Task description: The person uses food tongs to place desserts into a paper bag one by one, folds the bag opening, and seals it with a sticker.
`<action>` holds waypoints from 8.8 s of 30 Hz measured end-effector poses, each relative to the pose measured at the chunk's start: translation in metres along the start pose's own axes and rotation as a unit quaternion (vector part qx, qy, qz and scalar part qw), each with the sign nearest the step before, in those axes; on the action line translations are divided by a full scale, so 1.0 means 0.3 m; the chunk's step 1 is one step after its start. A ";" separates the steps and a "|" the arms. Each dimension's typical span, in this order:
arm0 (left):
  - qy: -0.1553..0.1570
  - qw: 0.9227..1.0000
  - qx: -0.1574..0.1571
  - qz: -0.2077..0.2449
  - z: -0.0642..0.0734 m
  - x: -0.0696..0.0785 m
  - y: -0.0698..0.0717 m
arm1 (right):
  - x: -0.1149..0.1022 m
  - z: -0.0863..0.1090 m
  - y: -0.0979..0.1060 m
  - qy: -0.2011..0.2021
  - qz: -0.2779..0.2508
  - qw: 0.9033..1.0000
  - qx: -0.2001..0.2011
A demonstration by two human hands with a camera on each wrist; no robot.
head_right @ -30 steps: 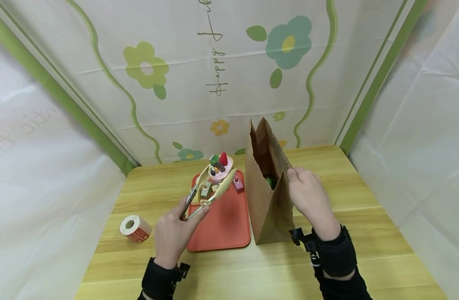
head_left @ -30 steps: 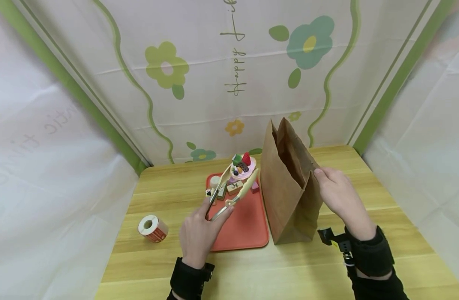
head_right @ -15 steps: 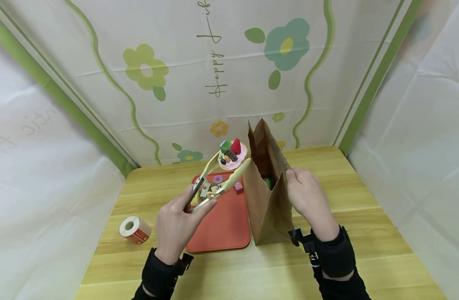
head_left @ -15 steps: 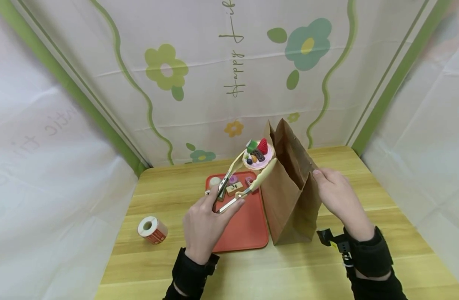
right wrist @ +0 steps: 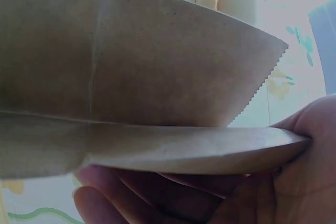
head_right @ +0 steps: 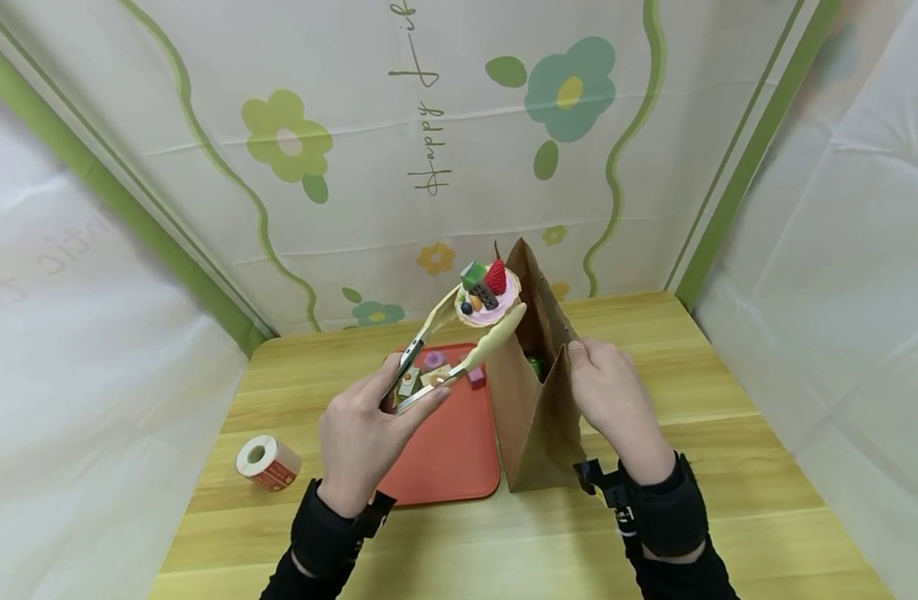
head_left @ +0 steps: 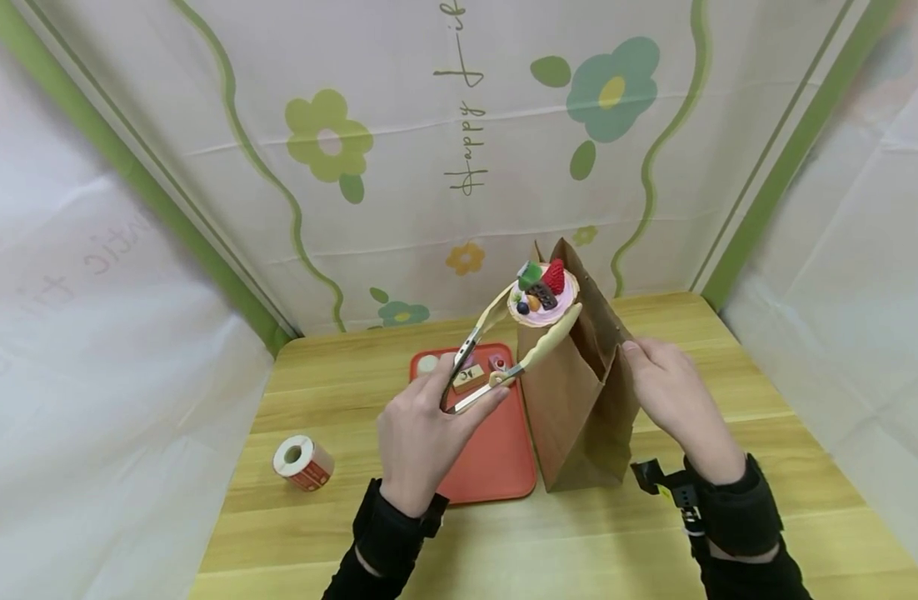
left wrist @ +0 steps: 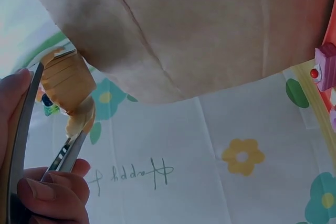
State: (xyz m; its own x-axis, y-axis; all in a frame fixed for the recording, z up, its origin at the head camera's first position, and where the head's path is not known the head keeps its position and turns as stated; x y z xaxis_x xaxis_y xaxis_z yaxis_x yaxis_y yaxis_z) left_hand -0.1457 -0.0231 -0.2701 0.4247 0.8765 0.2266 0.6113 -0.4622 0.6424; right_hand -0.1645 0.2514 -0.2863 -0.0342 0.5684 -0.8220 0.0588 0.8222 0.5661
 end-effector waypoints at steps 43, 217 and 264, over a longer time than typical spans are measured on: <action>-0.033 0.992 -0.103 -0.065 -0.125 0.083 0.009 | -0.022 -0.010 0.000 -0.002 0.023 1.000 0.007; 0.080 0.992 0.087 -0.038 0.187 -0.187 0.161 | -0.022 0.012 -0.013 0.007 0.021 1.000 -0.010; -0.061 0.993 -0.048 -0.087 -0.097 0.085 0.056 | -0.020 0.000 0.000 0.016 0.027 0.999 -0.014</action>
State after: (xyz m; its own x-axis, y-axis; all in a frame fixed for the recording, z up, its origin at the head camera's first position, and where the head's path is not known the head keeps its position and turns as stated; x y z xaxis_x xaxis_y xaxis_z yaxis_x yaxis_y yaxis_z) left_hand -0.1441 -0.0046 -0.2321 0.3997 0.9165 0.0185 0.6192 -0.2848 0.7317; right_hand -0.1644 0.2480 -0.2814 -0.0645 0.6118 -0.7884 0.0326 0.7909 0.6111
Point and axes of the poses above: each hand's wrist, its own z-axis away from the middle knuckle, its own y-axis out of the back of the hand, x = y × z, the point moved 9 cm from there along -z, towards the middle knuckle, and after that the axes turned 11 degrees about -z, right-handed, at the moved point
